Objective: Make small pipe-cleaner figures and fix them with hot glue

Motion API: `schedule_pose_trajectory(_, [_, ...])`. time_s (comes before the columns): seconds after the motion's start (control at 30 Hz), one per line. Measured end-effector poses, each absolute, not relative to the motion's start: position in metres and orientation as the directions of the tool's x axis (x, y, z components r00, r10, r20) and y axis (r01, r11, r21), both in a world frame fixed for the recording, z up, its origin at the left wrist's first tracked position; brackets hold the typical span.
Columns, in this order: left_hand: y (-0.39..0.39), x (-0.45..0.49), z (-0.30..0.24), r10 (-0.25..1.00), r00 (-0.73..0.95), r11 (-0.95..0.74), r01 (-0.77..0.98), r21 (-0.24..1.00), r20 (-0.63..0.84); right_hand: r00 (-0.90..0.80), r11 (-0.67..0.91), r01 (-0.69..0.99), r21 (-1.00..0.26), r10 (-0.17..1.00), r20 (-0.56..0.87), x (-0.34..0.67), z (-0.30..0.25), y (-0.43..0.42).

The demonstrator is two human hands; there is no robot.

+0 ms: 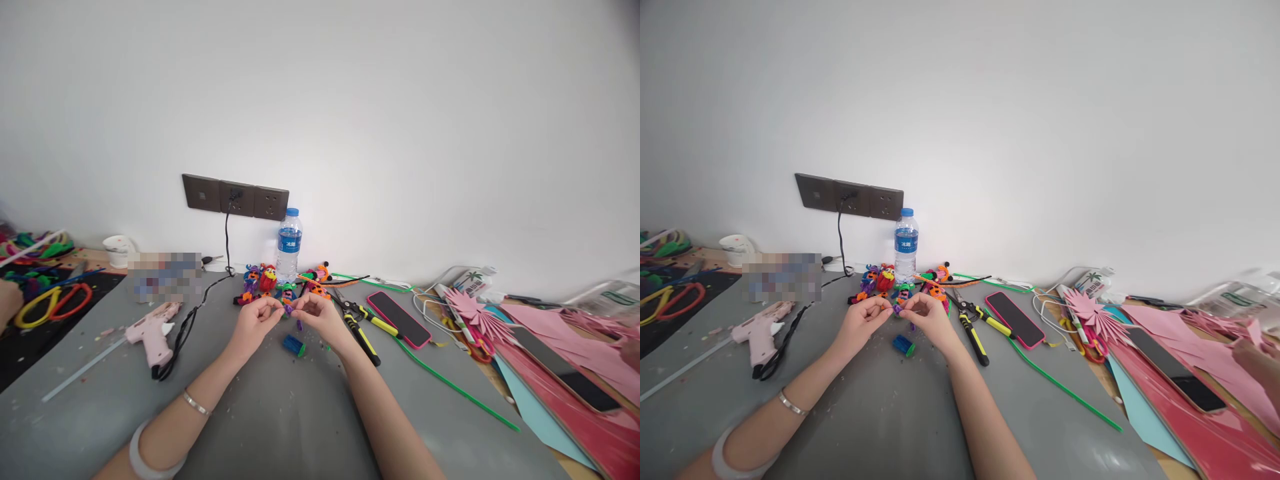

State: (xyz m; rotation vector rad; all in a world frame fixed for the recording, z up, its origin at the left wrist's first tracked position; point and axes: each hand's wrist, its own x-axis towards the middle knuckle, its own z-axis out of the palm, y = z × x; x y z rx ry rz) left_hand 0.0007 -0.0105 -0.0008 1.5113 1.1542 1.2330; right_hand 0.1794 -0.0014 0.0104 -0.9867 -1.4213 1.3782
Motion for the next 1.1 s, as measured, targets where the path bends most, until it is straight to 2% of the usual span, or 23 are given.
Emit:
schedule_pose_trajectory(0.13, [-0.011,0.002,-0.001,0.977,0.109,-0.197,0.118,0.973,0.185,-0.349,0.031,-0.149,-0.988,0.934,0.082,0.184,0.013,-0.002])
schedule_pose_trajectory(0.23, [-0.010,0.002,-0.004,0.976,0.116,-0.196,0.100,0.975,0.184,-0.388,0.010,-0.170,-0.985,0.919,0.076,0.189,0.015,-0.002])
schedule_pose_trajectory(0.73, [-0.011,0.002,-0.006,0.975,0.129,-0.192,0.066,0.979,0.183,-0.416,-0.027,-0.062,-0.998,0.910,0.001,0.191,0.011,-0.003])
schedule_pose_trajectory(1.1, [-0.014,0.001,-0.001,0.960,0.161,-0.246,0.101,0.964,0.228,-0.425,-0.055,-0.086,-0.995,0.905,-0.014,0.191,0.010,-0.003])
